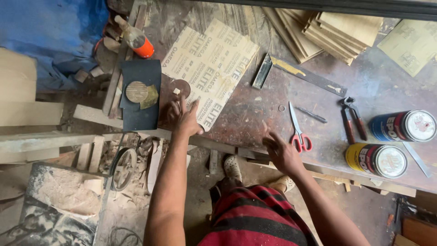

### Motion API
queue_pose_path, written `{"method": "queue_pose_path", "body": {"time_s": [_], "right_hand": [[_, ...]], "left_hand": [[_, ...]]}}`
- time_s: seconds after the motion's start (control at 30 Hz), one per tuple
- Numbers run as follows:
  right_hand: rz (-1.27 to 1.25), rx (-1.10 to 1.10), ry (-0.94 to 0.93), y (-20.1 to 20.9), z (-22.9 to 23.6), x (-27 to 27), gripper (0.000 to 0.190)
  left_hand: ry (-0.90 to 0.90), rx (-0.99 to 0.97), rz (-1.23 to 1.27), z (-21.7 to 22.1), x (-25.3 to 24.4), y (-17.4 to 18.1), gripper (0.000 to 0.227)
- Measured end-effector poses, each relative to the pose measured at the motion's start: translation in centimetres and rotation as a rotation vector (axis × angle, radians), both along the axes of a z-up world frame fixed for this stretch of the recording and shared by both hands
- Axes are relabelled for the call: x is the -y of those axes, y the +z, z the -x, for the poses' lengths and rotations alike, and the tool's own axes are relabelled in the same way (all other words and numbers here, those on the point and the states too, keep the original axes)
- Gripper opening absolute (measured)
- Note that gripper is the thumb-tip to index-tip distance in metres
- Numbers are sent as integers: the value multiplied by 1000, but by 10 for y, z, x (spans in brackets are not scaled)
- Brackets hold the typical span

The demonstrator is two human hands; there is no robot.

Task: The person cuts a circular piece of sandpaper with scissors, applies glue to it, and attaches it to a small wooden disc. They then place the disc onto a stack of similar wooden parts.

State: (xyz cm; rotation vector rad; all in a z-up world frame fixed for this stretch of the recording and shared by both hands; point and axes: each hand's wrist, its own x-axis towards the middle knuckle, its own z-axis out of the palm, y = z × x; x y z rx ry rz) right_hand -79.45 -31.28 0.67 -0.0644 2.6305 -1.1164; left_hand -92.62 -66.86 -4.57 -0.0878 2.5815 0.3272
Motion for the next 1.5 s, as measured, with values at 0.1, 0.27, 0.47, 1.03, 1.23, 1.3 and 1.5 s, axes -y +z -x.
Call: {"method": "queue_pose_path", "body": {"time_s": [0.1,0.27,0.47,1.03,1.23,1.3,1.5], "right_hand": [[-1,56,-110,12,-28,-19,52],[377,389,-639,21,-44,-57,61],[498,243,-632,18,-32,-72,58],[903,180,-577,99,-57,-43,54],[446,187,-332,122,-50,-11,66],[257,195,-355,122,-52,0,70],[184,43,-366,117,-62,5,70]], "left_hand": [[-51,28,52,0,10,23,125],[-60,49,-122,-1,-7,55,119],[126,88,-502,-51,-62,33,106],[819,547,-1860,-159,-134,-13,61],[593,536,-1940,-170,-155,39,62],[616,629,-2028,-179,-152,54,66],[769,656,-2162,-191,-153,73,66]]}}
